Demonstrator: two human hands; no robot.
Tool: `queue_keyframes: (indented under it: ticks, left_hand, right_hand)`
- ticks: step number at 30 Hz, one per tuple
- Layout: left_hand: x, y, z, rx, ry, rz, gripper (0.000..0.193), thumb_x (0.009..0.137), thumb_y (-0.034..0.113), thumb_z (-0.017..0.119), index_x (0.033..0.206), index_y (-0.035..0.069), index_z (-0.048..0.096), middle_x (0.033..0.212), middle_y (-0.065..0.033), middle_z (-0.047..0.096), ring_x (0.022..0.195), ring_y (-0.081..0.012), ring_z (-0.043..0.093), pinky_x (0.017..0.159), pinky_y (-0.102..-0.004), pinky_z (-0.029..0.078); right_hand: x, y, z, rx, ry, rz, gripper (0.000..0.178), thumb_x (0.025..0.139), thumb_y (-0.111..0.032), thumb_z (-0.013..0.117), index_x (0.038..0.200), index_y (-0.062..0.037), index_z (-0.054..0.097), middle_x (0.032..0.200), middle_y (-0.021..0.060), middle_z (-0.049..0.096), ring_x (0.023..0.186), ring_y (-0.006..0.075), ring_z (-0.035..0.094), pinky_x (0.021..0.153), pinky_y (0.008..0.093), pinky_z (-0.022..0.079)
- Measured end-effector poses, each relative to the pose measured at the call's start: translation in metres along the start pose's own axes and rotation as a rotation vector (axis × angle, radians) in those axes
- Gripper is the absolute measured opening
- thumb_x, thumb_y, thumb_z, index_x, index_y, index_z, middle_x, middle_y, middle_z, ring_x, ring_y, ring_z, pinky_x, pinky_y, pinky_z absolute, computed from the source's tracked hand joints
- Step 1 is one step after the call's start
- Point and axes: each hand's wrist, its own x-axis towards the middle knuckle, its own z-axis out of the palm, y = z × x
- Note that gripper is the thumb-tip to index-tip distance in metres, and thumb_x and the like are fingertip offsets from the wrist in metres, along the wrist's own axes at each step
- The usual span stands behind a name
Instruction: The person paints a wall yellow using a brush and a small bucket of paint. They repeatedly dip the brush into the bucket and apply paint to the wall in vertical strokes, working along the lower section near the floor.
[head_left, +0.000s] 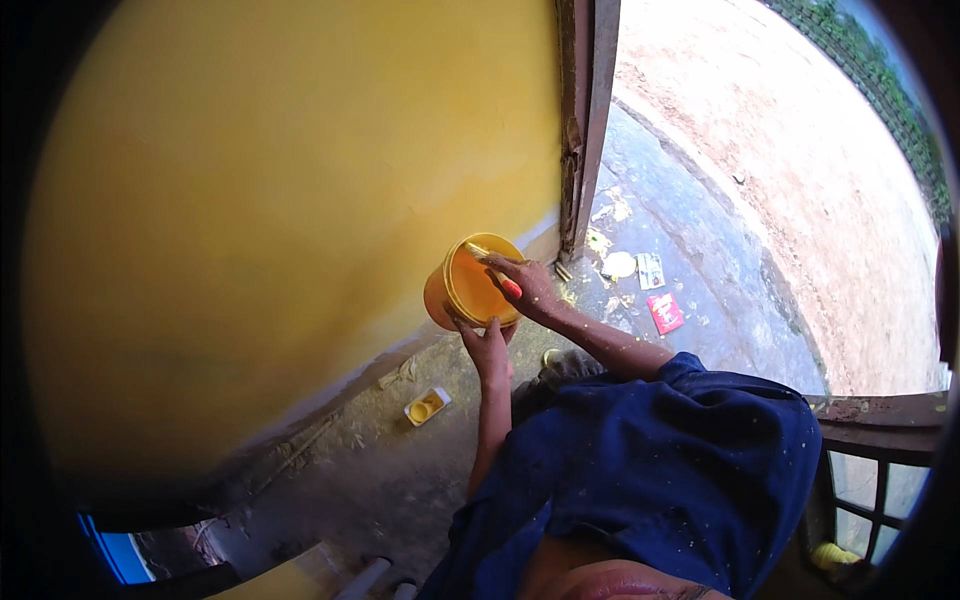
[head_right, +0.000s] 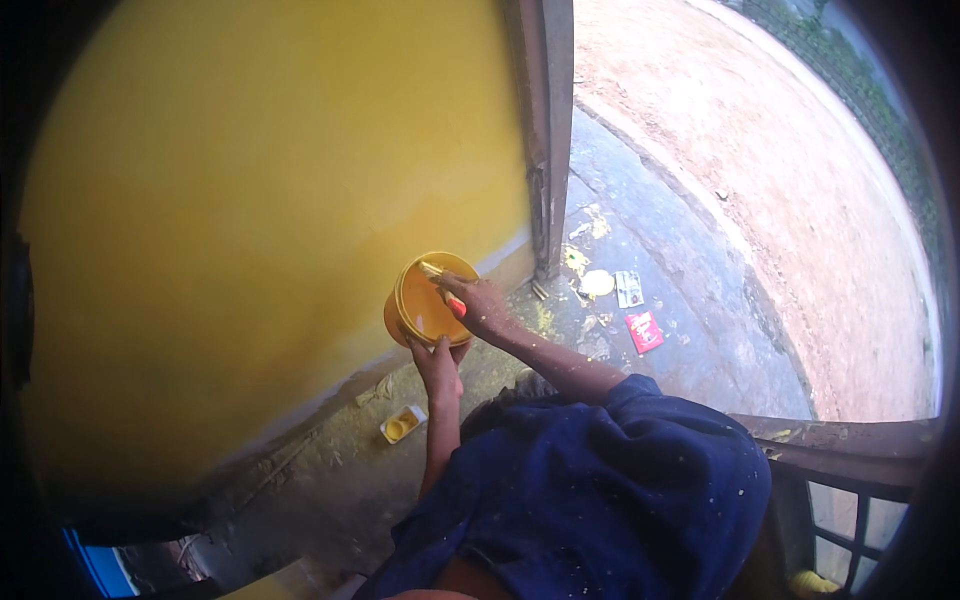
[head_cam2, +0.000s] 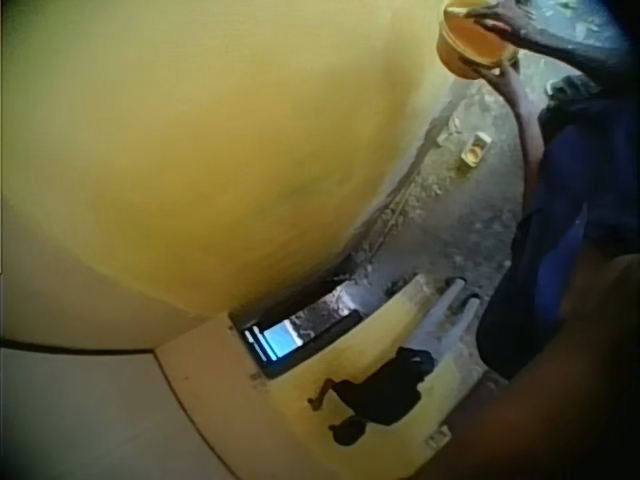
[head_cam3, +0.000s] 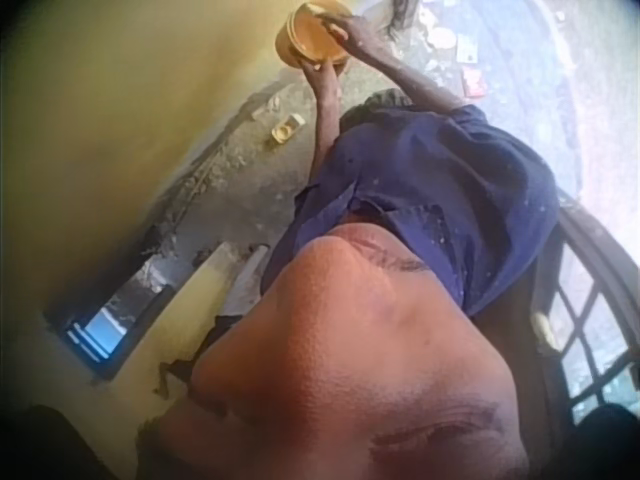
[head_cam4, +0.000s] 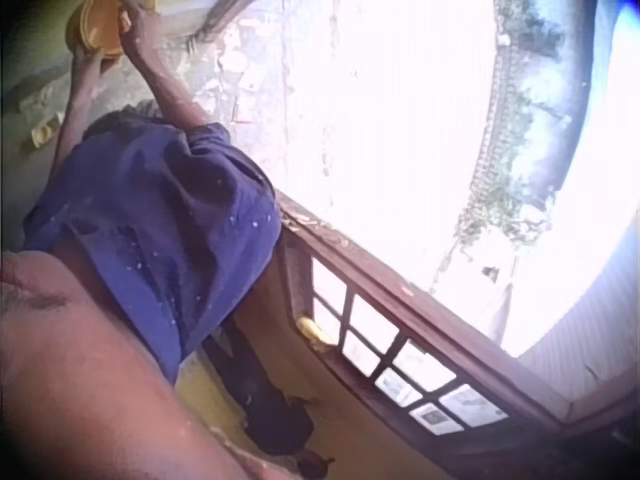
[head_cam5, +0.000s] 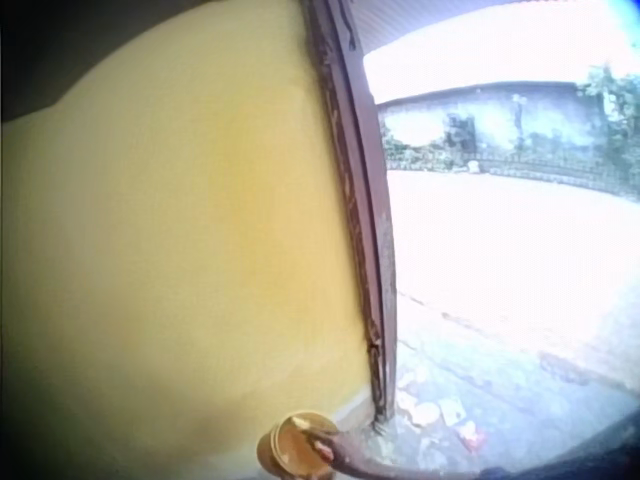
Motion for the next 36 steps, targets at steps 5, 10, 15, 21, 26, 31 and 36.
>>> queue_keyframes:
  ticks: [5,10,15,21,26,31,36]
  left_hand:
    - [-0.001,-0.024,0.02,0.038,0.1,0.012,0.073,0.089,-0.005,0.046,0.148,0.021,0.013,0.139,-0.0155,0.037,0.108,-0.0279,0.059,0.079,-0.0387,0.06]
    - [0.007,-0.023,0.011,-0.002,0.142,-0.079,0.085,0.087,-0.007,0.045,0.151,0.024,-0.002,0.144,-0.0156,0.031,0.111,-0.0291,0.059,0.08,-0.0382,0.06]
    - [0.003,-0.016,0.001,-0.014,0.162,-0.06,0.067,0.091,0.001,0.045,0.147,0.019,0.013,0.138,-0.0136,0.038,0.112,-0.0306,0.057,0.076,-0.0389,0.062]
    - [-0.007,-0.015,-0.028,-0.05,0.229,-0.083,0.072,0.088,-0.002,0.042,0.147,0.025,0.012,0.14,-0.0145,0.035,0.116,-0.0342,0.054,0.08,-0.046,0.06]
    - [-0.008,-0.019,-0.068,-0.022,0.294,-0.027,0.07,0.087,-0.003,0.042,0.147,0.021,0.016,0.14,-0.0155,0.037,0.117,-0.0361,0.054,0.084,-0.0511,0.057]
    - [-0.005,-0.008,-0.103,-0.05,0.326,0.004,0.07,0.086,-0.003,0.041,0.147,0.019,0.014,0.14,-0.0172,0.035,0.118,-0.0384,0.052,0.084,-0.053,0.057]
    - [0.003,0.008,-0.105,-0.023,0.3,0.007,0.073,0.086,-0.005,0.041,0.147,0.021,0.013,0.142,-0.0169,0.032,0.118,-0.0394,0.052,0.082,-0.0523,0.058]
  right_hand:
    - [0.007,0.019,0.035,1.133,0.129,0.45,0.042,0.092,-0.017,0.062,0.128,0.0026,0.052,0.101,0.0099,0.065,0.088,0.0141,0.064,0.072,0.0311,0.057]
    - [0.02,0.036,0.01,1.476,0.132,0.781,0.038,0.095,-0.021,0.058,0.128,-0.0032,0.051,0.106,0.0073,0.062,0.087,0.0149,0.063,0.073,0.0257,0.053]
    - [0.091,0.029,-0.065,1.455,0.412,0.206,0.045,0.097,-0.021,0.054,0.138,-0.0036,0.043,0.115,0.0098,0.059,0.097,0.0153,0.061,0.084,0.0283,0.053]
    - [0.166,0.087,-0.05,1.221,0.787,0.009,0.048,0.098,-0.021,0.054,0.14,-0.0038,0.041,0.123,0.0123,0.055,0.106,0.0194,0.059,0.092,0.0334,0.051]
    - [0.162,0.178,0.054,1.204,0.972,0.265,0.047,0.096,-0.015,0.055,0.139,-0.0009,0.041,0.127,0.0149,0.053,0.112,0.0232,0.057,0.093,0.0366,0.051]
    - [0.181,0.147,0.006,1.262,0.991,0.212,0.051,0.094,-0.016,0.056,0.136,0.0082,0.04,0.124,0.0163,0.055,0.105,0.023,0.06,0.089,0.0352,0.053]
    - [0.207,0.067,-0.073,1.162,0.883,-0.219,0.046,0.097,-0.021,0.055,0.136,0.0026,0.045,0.123,0.0148,0.054,0.103,0.0191,0.06,0.089,0.034,0.054]
